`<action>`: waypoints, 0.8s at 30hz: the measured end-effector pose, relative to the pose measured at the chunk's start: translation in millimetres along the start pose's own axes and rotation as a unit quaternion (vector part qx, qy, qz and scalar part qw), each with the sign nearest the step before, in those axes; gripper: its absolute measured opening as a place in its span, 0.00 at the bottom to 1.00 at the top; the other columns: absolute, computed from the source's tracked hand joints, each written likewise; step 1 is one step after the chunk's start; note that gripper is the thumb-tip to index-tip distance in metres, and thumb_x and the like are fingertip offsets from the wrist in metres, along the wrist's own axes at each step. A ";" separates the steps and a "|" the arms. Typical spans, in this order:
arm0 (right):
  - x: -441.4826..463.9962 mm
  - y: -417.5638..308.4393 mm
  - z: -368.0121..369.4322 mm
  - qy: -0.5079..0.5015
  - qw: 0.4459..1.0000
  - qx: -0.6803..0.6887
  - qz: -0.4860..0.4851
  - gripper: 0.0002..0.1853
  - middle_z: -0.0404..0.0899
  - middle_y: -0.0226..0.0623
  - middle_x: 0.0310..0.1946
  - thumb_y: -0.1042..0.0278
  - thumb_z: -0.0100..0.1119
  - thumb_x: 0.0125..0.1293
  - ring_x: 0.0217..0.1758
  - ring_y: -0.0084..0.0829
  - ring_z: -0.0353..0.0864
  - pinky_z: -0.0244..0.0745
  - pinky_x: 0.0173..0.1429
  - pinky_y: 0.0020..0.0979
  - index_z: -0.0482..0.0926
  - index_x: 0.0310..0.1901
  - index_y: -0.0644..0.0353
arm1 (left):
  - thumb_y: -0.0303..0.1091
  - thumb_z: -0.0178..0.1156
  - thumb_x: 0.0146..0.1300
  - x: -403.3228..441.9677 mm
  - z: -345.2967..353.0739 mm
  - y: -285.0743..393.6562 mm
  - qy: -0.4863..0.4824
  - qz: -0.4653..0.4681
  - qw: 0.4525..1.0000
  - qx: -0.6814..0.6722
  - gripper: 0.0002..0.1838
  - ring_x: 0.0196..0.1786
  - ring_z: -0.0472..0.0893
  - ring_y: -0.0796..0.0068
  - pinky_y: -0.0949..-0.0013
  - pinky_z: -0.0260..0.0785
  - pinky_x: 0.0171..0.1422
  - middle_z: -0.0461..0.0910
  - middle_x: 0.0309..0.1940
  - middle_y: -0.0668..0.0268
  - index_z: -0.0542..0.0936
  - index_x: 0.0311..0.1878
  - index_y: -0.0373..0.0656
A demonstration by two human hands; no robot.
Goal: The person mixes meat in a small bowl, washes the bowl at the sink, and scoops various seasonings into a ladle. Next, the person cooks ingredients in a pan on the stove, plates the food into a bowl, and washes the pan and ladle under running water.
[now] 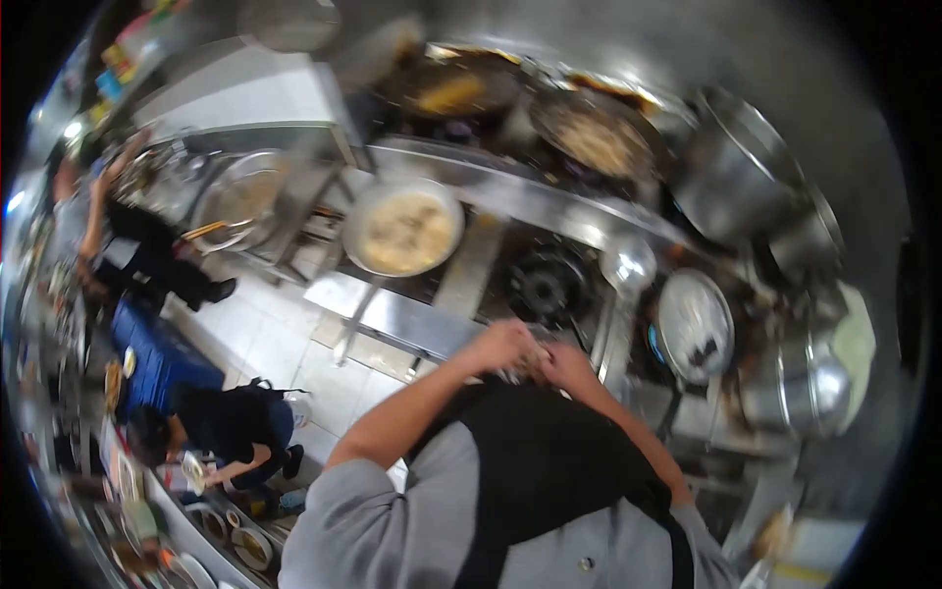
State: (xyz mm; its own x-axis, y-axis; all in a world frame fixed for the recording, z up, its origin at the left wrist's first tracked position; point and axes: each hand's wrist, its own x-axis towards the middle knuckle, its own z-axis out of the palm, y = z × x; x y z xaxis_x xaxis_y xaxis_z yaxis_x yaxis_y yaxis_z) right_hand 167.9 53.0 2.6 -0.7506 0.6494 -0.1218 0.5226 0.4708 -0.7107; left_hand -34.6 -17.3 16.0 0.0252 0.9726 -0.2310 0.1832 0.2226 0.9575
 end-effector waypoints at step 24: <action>-5.3 20.5 26.2 0.047 0.996 -0.030 0.075 0.25 0.81 0.57 0.37 0.67 0.59 0.57 0.42 0.56 0.82 0.76 0.46 0.52 0.68 0.56 0.65 | 0.30 0.57 0.70 16.7 5.4 67.8 -0.065 -0.222 0.865 -0.446 0.03 0.25 0.74 0.78 0.77 0.65 0.25 0.82 0.38 0.59 0.74 0.40 0.42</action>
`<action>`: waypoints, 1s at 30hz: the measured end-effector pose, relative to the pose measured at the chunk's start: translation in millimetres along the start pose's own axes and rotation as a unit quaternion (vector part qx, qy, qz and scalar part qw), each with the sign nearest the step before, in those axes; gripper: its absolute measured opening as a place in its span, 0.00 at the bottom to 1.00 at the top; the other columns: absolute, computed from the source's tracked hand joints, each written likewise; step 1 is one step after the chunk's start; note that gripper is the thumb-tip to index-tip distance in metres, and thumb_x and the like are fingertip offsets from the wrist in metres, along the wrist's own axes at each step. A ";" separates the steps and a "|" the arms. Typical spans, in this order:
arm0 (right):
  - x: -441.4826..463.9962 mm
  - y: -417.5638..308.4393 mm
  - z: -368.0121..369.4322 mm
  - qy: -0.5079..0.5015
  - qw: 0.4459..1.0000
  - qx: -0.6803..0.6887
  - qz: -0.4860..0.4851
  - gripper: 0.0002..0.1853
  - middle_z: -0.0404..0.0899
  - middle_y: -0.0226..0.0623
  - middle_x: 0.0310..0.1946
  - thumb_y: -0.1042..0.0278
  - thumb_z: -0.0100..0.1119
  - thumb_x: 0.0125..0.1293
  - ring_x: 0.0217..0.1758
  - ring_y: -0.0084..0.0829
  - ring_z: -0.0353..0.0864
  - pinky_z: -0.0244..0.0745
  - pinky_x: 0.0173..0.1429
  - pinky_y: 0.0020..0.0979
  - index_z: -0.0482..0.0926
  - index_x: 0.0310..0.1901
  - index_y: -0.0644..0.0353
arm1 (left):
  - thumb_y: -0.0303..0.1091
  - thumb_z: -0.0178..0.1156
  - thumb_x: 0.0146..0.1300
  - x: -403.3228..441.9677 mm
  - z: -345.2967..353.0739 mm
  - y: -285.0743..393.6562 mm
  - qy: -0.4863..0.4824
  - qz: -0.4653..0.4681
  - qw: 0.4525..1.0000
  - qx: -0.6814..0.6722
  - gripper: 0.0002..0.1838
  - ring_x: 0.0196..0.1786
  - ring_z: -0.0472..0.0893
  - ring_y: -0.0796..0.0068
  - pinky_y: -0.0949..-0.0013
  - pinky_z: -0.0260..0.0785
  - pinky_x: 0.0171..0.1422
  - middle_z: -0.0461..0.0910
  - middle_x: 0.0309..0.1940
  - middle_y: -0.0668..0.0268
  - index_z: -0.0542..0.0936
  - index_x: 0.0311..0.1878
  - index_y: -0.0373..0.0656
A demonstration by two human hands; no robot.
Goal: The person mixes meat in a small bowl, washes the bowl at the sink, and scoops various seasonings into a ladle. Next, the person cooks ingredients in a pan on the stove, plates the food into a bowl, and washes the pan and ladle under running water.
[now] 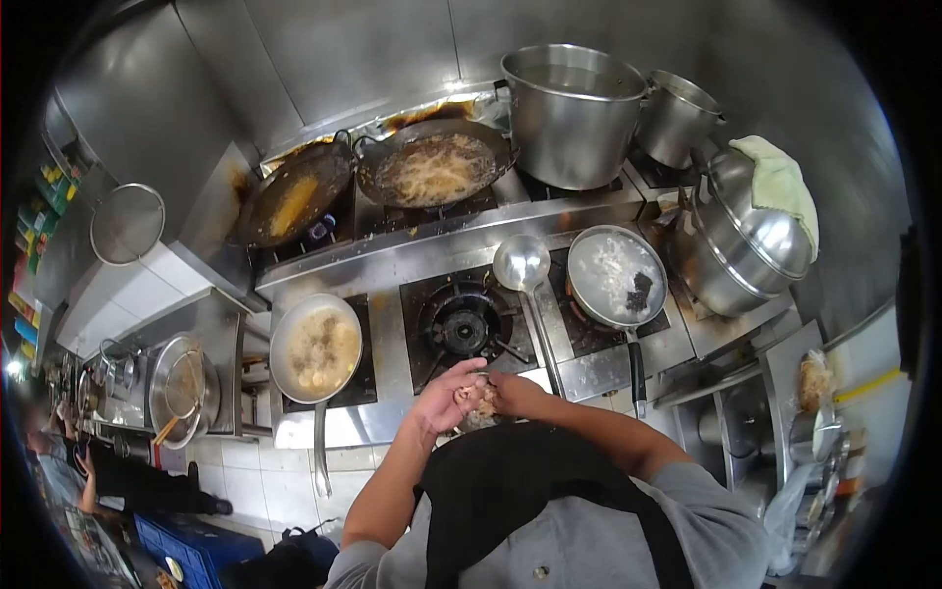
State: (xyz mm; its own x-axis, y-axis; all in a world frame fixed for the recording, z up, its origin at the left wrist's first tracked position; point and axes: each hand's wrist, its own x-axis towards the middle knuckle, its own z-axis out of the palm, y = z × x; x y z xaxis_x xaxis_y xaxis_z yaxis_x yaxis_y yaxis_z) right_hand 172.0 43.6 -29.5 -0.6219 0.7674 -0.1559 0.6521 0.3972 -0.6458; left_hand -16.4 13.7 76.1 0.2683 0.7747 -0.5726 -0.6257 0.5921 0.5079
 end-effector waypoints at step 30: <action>-9.8 42.2 32.8 0.034 0.877 0.463 0.125 0.16 0.67 0.28 0.18 0.64 0.64 0.59 0.19 0.22 0.66 0.62 0.19 0.31 0.65 0.24 0.55 | 0.31 0.62 0.65 99.1 114.0 163.0 -0.053 0.356 0.671 0.648 0.13 0.35 0.80 0.75 0.70 0.75 0.45 0.85 0.40 0.61 0.81 0.51 0.36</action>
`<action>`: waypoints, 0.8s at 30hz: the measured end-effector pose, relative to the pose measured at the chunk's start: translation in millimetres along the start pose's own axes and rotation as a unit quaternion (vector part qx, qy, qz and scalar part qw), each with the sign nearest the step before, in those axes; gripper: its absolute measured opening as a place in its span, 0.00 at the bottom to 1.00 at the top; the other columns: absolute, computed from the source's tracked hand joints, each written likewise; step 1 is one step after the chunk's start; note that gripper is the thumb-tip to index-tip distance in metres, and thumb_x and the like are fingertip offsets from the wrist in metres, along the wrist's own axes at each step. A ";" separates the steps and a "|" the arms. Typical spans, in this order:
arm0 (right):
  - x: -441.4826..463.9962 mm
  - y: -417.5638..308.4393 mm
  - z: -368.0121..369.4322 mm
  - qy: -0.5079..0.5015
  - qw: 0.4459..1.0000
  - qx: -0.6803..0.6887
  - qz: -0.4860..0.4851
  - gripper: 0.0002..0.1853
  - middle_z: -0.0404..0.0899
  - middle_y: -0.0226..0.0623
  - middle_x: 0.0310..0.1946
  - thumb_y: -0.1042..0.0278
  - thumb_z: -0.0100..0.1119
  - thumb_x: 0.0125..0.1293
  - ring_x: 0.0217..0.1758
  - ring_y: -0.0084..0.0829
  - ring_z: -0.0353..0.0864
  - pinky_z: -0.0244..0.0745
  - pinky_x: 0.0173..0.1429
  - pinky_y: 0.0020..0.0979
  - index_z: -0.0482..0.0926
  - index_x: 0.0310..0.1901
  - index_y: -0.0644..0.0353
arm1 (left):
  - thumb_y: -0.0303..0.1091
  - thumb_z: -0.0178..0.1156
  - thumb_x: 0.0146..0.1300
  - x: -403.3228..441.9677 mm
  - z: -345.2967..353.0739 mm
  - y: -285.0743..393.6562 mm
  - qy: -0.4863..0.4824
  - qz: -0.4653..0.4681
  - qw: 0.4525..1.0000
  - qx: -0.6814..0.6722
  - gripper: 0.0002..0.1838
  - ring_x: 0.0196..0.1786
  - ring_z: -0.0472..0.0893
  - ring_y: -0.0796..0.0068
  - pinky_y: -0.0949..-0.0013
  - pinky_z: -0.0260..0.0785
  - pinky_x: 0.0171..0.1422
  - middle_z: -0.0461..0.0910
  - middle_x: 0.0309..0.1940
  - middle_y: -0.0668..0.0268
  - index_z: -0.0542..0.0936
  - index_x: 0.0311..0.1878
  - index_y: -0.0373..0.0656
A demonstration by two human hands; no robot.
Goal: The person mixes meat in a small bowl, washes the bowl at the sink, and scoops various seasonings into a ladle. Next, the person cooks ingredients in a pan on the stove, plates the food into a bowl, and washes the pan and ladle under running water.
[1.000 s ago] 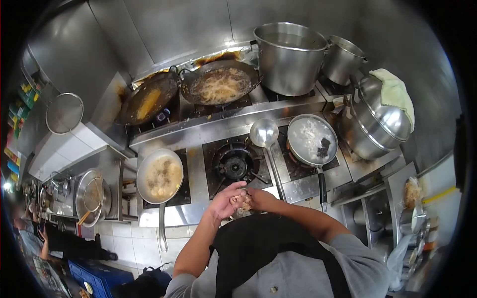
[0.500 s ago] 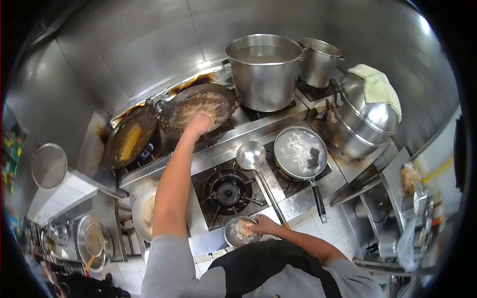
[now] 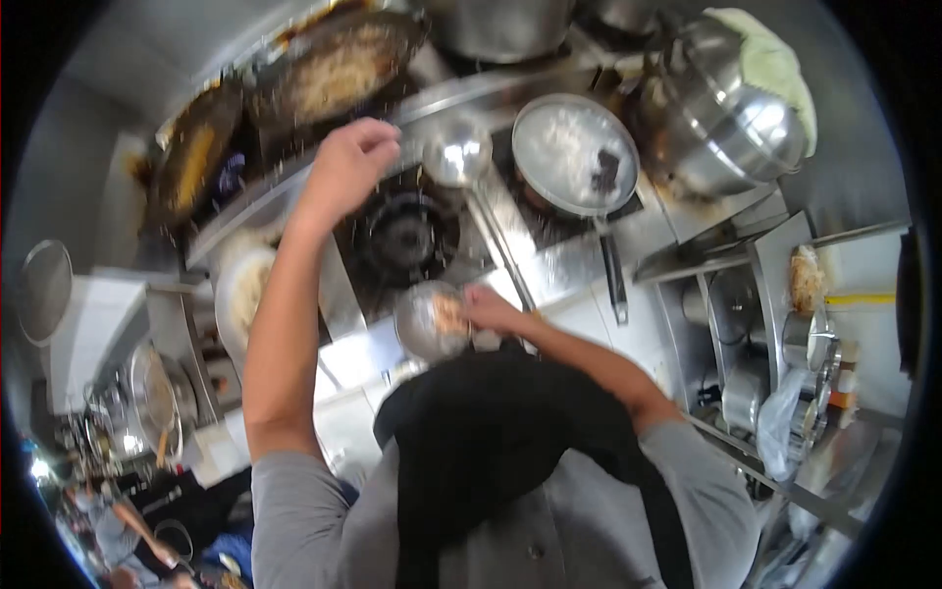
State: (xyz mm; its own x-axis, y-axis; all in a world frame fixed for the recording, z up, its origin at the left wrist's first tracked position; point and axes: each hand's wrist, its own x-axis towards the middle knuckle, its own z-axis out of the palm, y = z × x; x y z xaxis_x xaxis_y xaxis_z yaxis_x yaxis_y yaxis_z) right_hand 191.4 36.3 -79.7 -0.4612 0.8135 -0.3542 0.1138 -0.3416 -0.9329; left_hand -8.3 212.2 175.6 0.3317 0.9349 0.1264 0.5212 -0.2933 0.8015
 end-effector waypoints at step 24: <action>-7.5 -102.4 -19.5 -0.034 0.995 0.089 -0.012 0.17 0.62 0.27 0.24 0.72 0.63 0.62 0.21 0.21 0.67 0.71 0.18 0.29 0.61 0.27 0.55 | 0.31 0.65 0.62 -166.6 96.2 -24.2 0.054 -0.211 0.962 -0.164 0.10 0.30 0.81 0.69 0.70 0.75 0.37 0.80 0.30 0.62 0.76 0.41 0.37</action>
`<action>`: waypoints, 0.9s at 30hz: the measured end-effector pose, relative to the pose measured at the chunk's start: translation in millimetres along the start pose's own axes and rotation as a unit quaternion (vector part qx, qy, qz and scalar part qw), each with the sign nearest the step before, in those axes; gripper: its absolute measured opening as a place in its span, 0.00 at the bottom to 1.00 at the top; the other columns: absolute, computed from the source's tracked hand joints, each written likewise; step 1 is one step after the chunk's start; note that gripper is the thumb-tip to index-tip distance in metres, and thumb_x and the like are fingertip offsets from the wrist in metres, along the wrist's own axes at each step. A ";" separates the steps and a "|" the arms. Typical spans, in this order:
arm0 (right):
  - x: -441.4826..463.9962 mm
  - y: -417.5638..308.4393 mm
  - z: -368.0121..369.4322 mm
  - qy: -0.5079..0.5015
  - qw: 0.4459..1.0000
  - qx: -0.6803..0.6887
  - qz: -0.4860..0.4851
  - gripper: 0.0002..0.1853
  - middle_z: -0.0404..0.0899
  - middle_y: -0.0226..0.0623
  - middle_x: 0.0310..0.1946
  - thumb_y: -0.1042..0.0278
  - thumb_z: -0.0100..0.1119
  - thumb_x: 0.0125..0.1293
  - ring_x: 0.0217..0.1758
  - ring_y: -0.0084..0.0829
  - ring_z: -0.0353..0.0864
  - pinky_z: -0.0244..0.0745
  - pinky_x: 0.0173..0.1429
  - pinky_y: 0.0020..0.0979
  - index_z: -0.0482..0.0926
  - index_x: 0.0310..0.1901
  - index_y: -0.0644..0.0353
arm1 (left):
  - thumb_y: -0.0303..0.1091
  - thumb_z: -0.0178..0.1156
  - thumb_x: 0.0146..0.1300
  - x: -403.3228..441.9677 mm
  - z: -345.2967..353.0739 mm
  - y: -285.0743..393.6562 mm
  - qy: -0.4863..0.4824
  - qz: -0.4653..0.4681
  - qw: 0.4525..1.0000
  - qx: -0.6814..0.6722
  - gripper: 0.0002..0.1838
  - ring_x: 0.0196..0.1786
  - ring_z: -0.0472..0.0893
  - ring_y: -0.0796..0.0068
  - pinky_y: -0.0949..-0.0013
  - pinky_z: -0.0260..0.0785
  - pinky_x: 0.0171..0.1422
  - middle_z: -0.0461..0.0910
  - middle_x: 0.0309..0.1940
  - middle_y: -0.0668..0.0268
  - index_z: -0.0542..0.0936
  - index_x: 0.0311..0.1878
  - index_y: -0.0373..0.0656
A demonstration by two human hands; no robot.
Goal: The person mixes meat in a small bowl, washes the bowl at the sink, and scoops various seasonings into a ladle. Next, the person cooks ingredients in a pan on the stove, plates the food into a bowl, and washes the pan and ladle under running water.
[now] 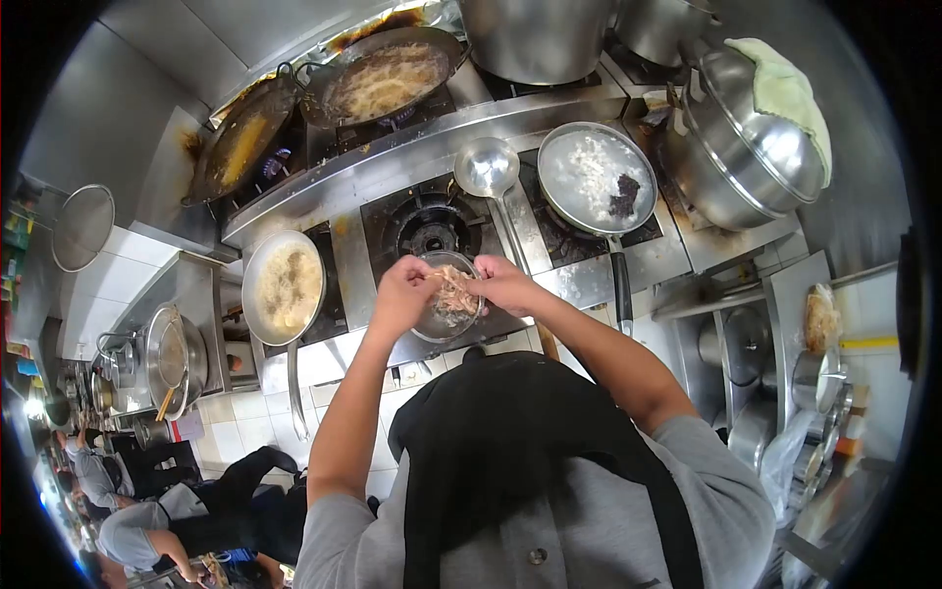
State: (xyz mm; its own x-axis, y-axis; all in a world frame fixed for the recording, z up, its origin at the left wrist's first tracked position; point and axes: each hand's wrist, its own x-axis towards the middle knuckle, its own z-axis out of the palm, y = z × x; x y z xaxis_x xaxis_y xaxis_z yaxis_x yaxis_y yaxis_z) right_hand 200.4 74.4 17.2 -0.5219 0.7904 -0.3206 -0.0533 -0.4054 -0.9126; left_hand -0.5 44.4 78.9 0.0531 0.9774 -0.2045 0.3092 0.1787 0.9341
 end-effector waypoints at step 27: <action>14.8 0.0 7.3 0.024 0.997 -0.073 0.005 0.16 0.66 0.27 0.23 0.72 0.63 0.63 0.22 0.23 0.72 0.75 0.20 0.30 0.63 0.28 0.53 | 0.21 0.58 0.63 12.6 -40.9 2.2 -0.123 -0.046 0.790 -0.599 0.04 0.42 0.84 0.63 0.63 0.79 0.53 0.80 0.53 0.52 0.76 0.39 0.40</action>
State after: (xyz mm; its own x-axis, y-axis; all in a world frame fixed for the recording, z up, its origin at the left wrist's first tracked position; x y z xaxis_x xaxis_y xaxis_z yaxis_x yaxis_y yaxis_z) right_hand 186.5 82.8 14.3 -0.4806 0.8090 -0.3385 0.0781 -0.3450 -0.9353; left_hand -38.0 61.7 90.3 0.3107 0.9291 -0.2005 -0.7901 0.3697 0.4889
